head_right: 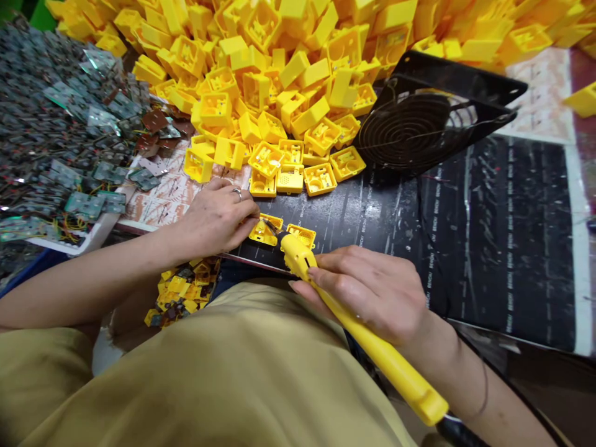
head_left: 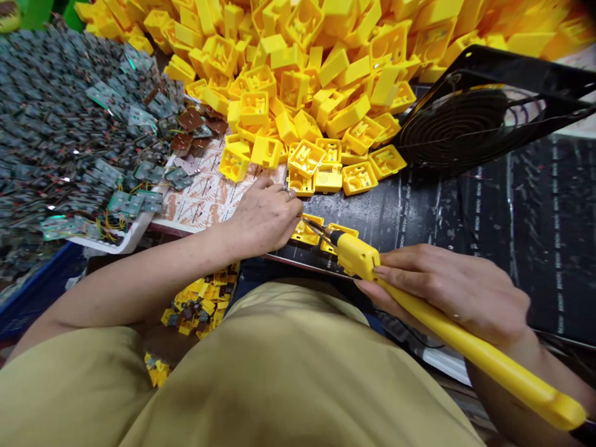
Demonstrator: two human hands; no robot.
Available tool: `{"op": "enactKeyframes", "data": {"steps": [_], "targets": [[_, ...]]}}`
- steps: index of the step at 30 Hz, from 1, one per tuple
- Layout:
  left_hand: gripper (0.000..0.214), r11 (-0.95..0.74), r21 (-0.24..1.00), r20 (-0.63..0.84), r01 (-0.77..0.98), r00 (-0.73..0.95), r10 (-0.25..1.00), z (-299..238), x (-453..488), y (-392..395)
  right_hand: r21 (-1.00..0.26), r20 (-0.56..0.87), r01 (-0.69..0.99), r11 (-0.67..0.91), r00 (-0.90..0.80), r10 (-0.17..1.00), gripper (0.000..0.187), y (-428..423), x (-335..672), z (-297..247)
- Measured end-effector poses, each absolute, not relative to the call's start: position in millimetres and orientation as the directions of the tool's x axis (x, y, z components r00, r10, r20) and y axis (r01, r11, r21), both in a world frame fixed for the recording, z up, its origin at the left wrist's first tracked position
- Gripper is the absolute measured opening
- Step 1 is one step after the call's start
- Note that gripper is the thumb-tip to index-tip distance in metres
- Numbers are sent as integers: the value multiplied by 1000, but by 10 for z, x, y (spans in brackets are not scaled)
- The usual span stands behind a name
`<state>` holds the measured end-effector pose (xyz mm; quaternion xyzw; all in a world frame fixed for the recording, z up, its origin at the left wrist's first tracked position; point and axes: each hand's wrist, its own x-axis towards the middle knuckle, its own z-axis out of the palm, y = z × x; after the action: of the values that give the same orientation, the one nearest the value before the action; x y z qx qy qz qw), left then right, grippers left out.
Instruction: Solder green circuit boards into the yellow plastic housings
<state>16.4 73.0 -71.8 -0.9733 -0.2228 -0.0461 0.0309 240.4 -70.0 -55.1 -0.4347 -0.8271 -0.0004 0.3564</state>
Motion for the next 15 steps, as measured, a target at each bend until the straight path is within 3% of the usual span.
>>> {"op": "enactKeyframes", "data": {"steps": [5,11,15], "targets": [[28,-901,-71,85,428,903,422,-698,179,733,-359,538,778,516,-279,796,14,-749,2483,-516],[30,-901,-81,80,427,904,421,-666,149,731,-423,597,729,539,-224,771,6,-749,2465,-501],[25,-912,28,145,410,901,409,-692,43,778,-456,627,734,504,-137,767,35,-795,2484,-531]]}}
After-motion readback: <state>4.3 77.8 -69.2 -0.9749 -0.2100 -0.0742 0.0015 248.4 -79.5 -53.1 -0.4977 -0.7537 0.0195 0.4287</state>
